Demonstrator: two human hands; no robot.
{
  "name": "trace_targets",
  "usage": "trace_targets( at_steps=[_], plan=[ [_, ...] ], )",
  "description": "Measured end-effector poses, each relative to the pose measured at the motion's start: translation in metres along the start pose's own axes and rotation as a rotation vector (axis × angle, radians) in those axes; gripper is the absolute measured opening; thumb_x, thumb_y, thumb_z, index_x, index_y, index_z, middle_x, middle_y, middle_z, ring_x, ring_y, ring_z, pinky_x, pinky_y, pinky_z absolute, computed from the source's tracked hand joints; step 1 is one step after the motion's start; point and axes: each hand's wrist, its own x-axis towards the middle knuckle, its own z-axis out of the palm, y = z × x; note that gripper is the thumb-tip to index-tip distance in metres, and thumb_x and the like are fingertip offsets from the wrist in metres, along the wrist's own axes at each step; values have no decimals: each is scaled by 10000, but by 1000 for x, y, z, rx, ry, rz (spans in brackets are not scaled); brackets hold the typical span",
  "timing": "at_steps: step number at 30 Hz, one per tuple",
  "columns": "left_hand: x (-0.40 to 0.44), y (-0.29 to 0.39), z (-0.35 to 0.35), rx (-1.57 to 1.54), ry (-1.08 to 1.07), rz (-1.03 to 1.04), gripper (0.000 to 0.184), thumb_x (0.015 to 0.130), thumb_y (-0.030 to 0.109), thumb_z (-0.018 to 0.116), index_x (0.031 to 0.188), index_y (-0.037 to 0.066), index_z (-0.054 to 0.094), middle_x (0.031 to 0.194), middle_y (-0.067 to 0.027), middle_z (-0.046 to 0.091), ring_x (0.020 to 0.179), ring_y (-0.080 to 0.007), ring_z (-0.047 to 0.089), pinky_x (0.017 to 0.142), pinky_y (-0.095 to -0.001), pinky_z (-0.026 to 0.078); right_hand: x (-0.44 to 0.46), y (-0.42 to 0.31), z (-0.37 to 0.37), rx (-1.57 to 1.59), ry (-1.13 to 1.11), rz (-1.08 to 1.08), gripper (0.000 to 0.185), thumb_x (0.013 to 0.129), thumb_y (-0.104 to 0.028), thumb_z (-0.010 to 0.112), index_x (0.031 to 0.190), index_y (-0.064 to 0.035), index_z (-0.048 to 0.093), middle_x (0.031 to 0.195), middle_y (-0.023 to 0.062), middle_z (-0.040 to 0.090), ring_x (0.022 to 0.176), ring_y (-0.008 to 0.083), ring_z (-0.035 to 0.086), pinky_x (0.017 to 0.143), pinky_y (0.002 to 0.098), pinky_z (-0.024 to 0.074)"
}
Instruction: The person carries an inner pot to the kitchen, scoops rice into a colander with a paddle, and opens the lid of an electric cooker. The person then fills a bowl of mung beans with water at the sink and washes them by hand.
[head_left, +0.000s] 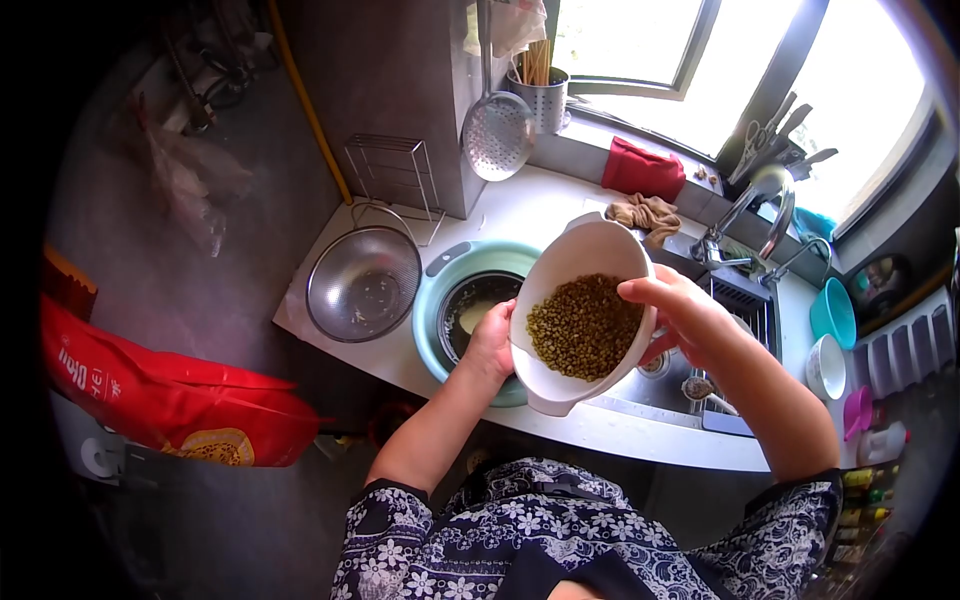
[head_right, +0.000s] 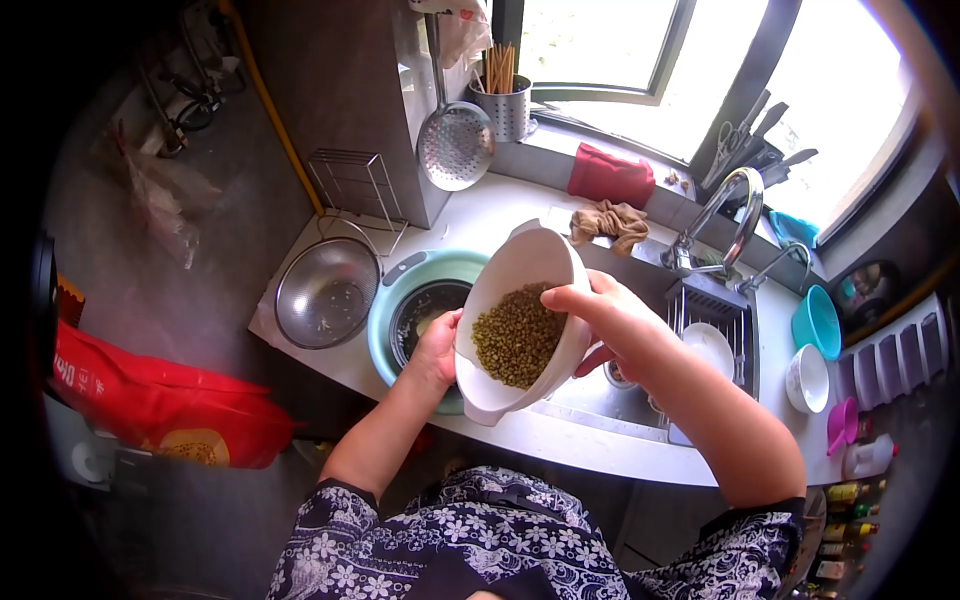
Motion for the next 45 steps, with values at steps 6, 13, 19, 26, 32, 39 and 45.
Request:
trace_targets(
  at_steps=[6, 13, 19, 26, 32, 39, 45],
  plan=[
    [-1, -4, 4, 16, -13, 22, 368, 918, 192, 258, 1082, -4, 522, 1073, -163, 583, 976, -277, 570, 882, -421, 455, 1, 1, -5, -22, -19, -2, 834, 677, -507, 614, 1283, -1, 345, 1097, 200, 530, 901, 271, 607, 610, 359, 560],
    [3, -7, -2, -4, -5, 83, 361, 921, 189, 256, 1085, 6, 520, 1078, -151, 583, 987, -269, 564, 889, -405, 452, 3, 8, -14, 36, -29, -3, 763, 677, -405, 613, 1270, 2, 355, 1086, 191, 531, 877, 266, 612, 611, 356, 562],
    [-6, -7, 15, -164, 213, 350, 238, 918, 143, 345, 953, 31, 553, 988, -120, 594, 926, -240, 569, 906, -382, 440, 9, 59, -33, 324, -57, -94, 697, 665, -275, 590, 1269, -18, 357, 1079, 167, 521, 886, 261, 601, 623, 364, 560],
    [-24, -4, 75, -73, -2, 699, 222, 929, 120, 376, 994, -13, 542, 960, -134, 596, 956, -263, 577, 961, -401, 440, 9, 134, -64, 729, -96, -183, 700, 654, -203, 579, 1281, -11, 334, 1141, 155, 497, 976, 254, 570, 746, 391, 538],
    [-24, -72, 152, 1413, -277, 196, 397, 935, 194, 422, 1279, -2, 428, 1260, -142, 472, 1198, -210, 421, 1017, -318, 310, 0, 177, -90, 844, -93, -241, 722, 647, -202, 600, 1291, -13, 333, 1170, 132, 488, 1049, 241, 520, 860, 368, 456],
    [1, -115, 159, 1265, -108, 438, 487, 903, 123, 474, 1353, 25, 316, 1323, -137, 394, 1238, -218, 361, 1026, -327, 292, -8, 228, -131, 889, 0, -230, 724, 640, -242, 600, 1277, -11, 343, 1147, 143, 492, 1015, 252, 534, 807, 399, 481],
    [26, -167, 125, 844, 112, 364, 809, 779, 122, 638, 1378, -25, 113, 1313, -174, 357, 1206, -245, 397, 1014, -366, 327, -8, 262, -164, 1045, 14, -220, 670, 652, -195, 588, 1251, 14, 373, 1119, 146, 522, 1010, 252, 545, 853, 356, 460]
  ],
)
